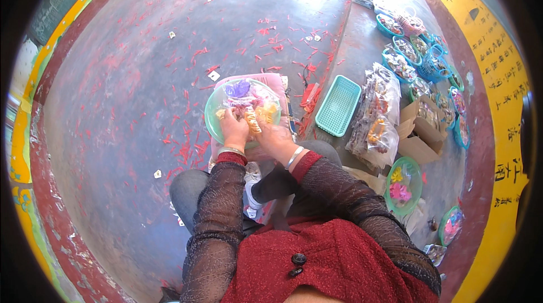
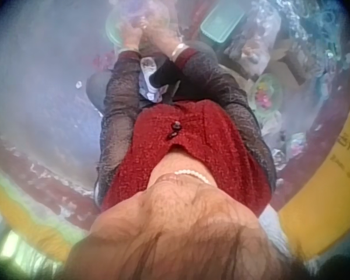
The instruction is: The person sits on the floor and packs colorful, small items into clear plastic bags. They pick up items from a green bowl, place them into bags, and seal the bags by hand. The person handles pink and yellow items, placing the sealed bags back into the bowl.
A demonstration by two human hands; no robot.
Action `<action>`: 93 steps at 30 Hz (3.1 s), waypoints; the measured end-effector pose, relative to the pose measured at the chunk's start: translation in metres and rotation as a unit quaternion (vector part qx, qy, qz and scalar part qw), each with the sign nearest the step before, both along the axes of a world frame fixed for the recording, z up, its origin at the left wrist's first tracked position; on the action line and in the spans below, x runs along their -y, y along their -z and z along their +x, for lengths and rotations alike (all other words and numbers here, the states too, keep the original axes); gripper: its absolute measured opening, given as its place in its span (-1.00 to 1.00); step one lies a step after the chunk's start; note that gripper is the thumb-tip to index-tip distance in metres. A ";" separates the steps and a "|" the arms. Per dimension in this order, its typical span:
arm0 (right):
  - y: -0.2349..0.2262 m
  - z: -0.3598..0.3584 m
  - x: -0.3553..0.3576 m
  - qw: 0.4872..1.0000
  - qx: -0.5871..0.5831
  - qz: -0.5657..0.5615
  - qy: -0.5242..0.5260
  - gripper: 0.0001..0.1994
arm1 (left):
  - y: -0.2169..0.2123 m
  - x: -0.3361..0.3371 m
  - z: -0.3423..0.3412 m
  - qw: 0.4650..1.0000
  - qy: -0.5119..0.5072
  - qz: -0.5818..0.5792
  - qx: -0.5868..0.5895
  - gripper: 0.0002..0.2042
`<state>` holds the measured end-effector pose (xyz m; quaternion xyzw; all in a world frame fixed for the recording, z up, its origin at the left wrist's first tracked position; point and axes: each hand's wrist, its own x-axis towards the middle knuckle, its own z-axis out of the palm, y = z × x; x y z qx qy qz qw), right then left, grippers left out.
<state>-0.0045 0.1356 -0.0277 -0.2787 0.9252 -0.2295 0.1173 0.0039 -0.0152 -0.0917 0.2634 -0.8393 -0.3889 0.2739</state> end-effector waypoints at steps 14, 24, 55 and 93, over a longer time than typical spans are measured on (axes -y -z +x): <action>-0.059 0.034 -0.211 0.916 0.116 -0.358 0.135 -0.80 | -0.002 -0.011 0.013 0.995 0.073 0.043 0.059 -0.83; -0.023 0.090 -0.456 0.841 -0.107 -0.311 0.431 -0.78 | 0.012 0.022 0.018 0.995 0.071 -0.043 -0.046 -0.87; 0.121 0.058 -0.583 0.829 0.061 0.247 0.498 -0.57 | -0.099 -0.032 0.073 0.859 0.082 0.495 -0.104 -0.87; 0.013 0.109 -0.547 0.791 0.243 -0.061 0.558 0.03 | -0.119 -0.064 0.086 0.825 0.177 0.526 -0.110 -0.88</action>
